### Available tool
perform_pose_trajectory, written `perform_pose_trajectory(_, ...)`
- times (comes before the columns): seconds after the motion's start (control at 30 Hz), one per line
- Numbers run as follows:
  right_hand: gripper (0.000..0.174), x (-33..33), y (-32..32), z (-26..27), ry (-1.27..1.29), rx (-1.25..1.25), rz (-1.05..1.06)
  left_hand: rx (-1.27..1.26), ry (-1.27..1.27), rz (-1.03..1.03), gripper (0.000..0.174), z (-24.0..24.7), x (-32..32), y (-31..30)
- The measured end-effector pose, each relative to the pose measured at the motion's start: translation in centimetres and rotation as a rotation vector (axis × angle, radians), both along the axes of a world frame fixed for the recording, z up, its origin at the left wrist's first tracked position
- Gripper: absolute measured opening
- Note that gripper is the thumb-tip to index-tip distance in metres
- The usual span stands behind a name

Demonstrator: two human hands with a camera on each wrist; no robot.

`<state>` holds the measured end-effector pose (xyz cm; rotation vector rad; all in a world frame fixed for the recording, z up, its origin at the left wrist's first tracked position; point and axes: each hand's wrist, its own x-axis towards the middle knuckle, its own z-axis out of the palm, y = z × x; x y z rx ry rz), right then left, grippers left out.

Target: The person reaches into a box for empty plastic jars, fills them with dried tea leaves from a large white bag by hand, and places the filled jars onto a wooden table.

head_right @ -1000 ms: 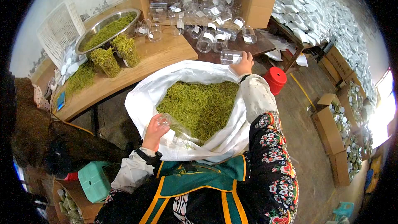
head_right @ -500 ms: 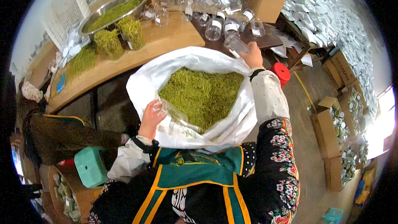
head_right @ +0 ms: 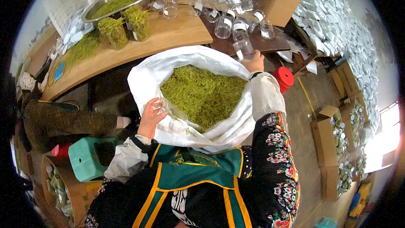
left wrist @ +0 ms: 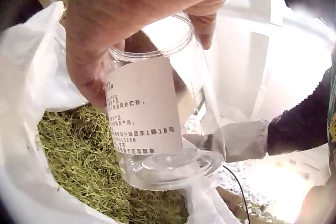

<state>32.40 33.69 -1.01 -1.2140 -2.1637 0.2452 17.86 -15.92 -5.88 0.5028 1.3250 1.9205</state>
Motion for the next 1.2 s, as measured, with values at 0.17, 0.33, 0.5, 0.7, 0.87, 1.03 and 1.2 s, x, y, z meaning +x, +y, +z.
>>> perform_pose_trajectory(0.17, 0.083, 0.2, -3.5, 4.3, 0.176, 0.120, 0.227, -0.015, 0.016, 0.024, 0.074, -0.3, -0.8, -0.3)
perform_pose_trajectory(0.33, 0.080, 2.6, -13.6, 6.4, 0.051, -0.142, 0.749, 0.005, 0.072, 0.030, 0.077, -0.5, -1.2, 0.5)
perform_pose_trajectory(0.5, 0.084, 4.0, -13.8, -0.1, -0.529, -0.247, 0.882, -0.011, 0.102, 0.006, 0.079, -0.9, -1.4, 0.4)
perform_pose_trajectory(0.7, 0.098, -5.1, -12.5, -4.8, -0.500, -0.324, 0.793, -0.103, 0.197, 0.021, 0.082, -1.9, -1.2, -0.3)
perform_pose_trajectory(0.87, 0.127, -15.2, -14.2, -8.3, -0.564, -0.228, 0.575, -0.058, 0.275, 0.069, 0.082, -2.7, -1.0, -1.8)
perform_pose_trajectory(1.03, 0.105, -19.1, -19.7, -9.6, -0.602, -0.218, 0.470, -0.097, 0.215, 0.086, 0.084, -1.3, -1.0, -3.6)
perform_pose_trajectory(1.2, 0.085, -12.9, -23.2, -9.0, -0.717, -0.045, 0.698, -0.041, 0.173, 0.074, 0.086, -2.5, -1.8, -3.2)
